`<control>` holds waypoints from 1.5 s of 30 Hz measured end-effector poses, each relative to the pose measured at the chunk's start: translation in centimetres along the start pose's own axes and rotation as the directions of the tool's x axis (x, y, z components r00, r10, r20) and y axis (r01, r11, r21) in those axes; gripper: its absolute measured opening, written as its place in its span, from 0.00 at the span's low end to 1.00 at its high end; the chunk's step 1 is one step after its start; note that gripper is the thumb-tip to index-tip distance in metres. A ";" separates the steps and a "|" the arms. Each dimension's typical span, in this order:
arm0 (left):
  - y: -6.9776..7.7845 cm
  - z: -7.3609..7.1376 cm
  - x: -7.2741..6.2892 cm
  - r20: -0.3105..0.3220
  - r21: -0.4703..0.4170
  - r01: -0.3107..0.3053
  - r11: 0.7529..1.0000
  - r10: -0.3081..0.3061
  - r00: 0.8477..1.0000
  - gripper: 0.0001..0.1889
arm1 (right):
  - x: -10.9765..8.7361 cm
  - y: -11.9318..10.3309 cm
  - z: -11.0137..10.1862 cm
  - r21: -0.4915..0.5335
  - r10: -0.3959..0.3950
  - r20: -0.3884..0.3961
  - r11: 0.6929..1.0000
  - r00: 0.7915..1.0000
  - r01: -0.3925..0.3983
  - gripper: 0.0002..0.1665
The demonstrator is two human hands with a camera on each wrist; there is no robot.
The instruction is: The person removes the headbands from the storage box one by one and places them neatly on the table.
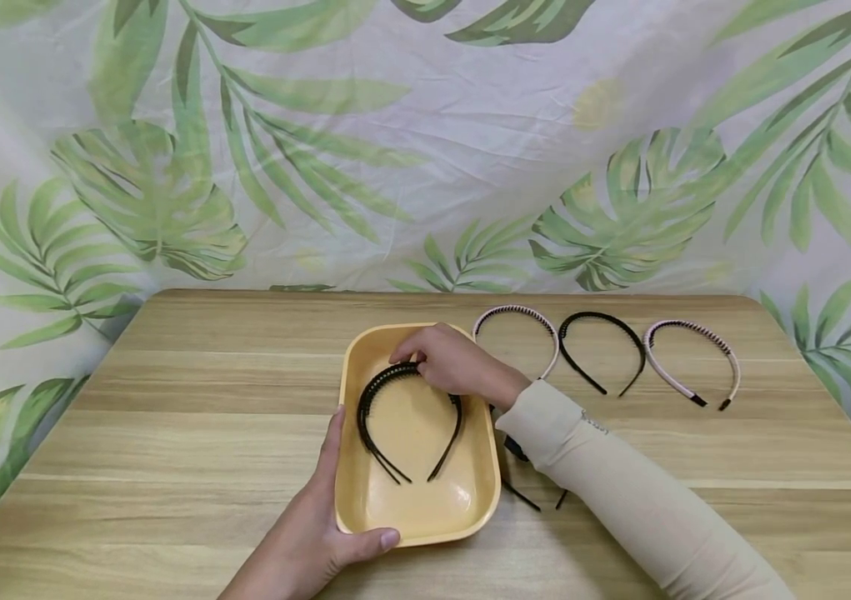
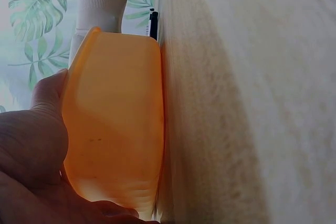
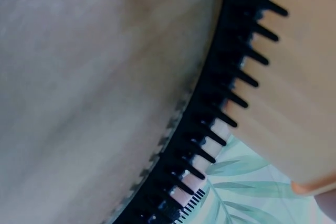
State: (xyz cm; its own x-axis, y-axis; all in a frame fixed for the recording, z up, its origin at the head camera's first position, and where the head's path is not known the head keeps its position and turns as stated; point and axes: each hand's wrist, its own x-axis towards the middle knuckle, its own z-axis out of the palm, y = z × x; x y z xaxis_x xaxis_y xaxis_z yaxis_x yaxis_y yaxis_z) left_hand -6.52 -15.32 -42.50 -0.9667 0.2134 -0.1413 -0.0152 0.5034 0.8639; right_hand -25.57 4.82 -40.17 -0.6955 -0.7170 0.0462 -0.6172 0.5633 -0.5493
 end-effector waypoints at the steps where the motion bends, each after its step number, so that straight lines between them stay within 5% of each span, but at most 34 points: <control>1: 0.0 0.0 0.0 0.000 0.004 0.011 1.000 -0.011 1.000 0.77 | 0.0 0.0 0.0 0.003 -0.003 -0.006 1.000 1.000 0.003 0.28; 14: 0.0 0.0 0.0 0.003 -0.004 0.014 1.000 -0.014 1.000 0.77 | -0.1 0.2 0.0 0.036 0.007 -0.031 0.999 0.999 -0.006 0.25; 27: -0.3 0.2 0.0 -0.015 -0.008 -0.058 0.998 0.058 0.998 0.77 | -0.4 0.0 -0.1 0.024 -0.011 -0.050 1.000 0.999 0.013 0.26; 35: 0.0 0.1 0.0 -0.005 -0.014 0.012 1.000 -0.012 1.000 0.77 | -0.2 -0.2 -0.2 0.016 -0.012 -0.043 1.000 0.999 0.012 0.26; 45: 0.1 0.1 0.0 -0.012 -0.009 0.005 1.000 -0.005 1.000 0.77 | -0.3 -0.3 -0.4 0.011 -0.018 -0.058 1.000 0.998 0.019 0.26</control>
State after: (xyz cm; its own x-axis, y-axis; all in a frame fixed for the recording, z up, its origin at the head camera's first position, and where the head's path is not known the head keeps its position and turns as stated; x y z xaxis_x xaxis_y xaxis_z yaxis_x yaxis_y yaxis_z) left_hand -6.49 -15.20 -42.49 -0.9696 0.2006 -0.1402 -0.0226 0.4971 0.8674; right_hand -25.35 4.98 -39.73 -0.7044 -0.7022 0.1042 -0.6260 0.5453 -0.5575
